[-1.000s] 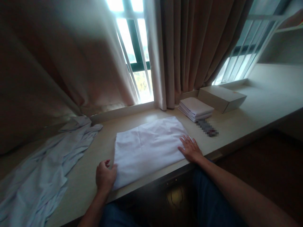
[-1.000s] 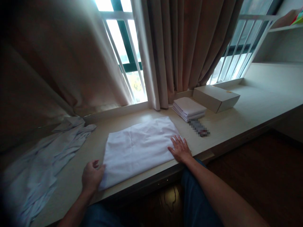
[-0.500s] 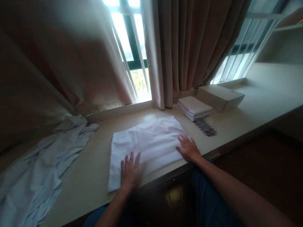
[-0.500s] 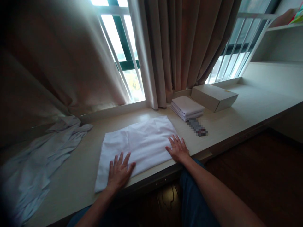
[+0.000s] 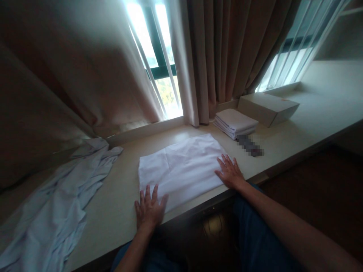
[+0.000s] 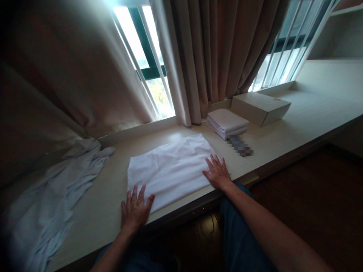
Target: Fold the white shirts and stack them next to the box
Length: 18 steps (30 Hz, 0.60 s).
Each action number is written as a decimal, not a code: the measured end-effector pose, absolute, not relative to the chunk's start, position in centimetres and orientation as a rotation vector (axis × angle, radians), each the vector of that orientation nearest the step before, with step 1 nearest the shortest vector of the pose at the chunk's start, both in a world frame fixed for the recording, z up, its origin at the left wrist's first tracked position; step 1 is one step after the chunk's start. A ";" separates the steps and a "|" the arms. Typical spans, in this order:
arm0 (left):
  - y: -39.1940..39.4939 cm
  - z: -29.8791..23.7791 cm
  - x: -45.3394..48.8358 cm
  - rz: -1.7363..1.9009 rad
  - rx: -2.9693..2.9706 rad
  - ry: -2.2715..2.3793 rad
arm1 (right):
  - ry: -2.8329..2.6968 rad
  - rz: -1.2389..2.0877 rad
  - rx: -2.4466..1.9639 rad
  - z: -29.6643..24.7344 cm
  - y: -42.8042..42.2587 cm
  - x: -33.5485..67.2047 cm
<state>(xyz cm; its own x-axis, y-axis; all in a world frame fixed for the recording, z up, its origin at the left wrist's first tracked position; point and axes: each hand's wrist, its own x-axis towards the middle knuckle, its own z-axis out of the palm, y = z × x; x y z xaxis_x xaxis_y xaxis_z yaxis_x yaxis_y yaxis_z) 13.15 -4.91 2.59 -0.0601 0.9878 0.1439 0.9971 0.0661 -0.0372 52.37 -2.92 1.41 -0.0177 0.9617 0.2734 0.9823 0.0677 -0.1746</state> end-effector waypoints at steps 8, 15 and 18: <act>-5.1 3.0 13.1 -0.123 -2.102 -2.143 | -2.189 0.122 -1.555 4.7 -4.4 38.7; -5.2 2.9 12.8 -0.112 -2.120 -2.085 | -2.361 0.302 -1.314 4.0 -3.0 28.5; -5.3 2.9 13.0 -0.136 -2.105 -2.085 | -2.348 0.313 -1.349 3.4 -3.0 30.3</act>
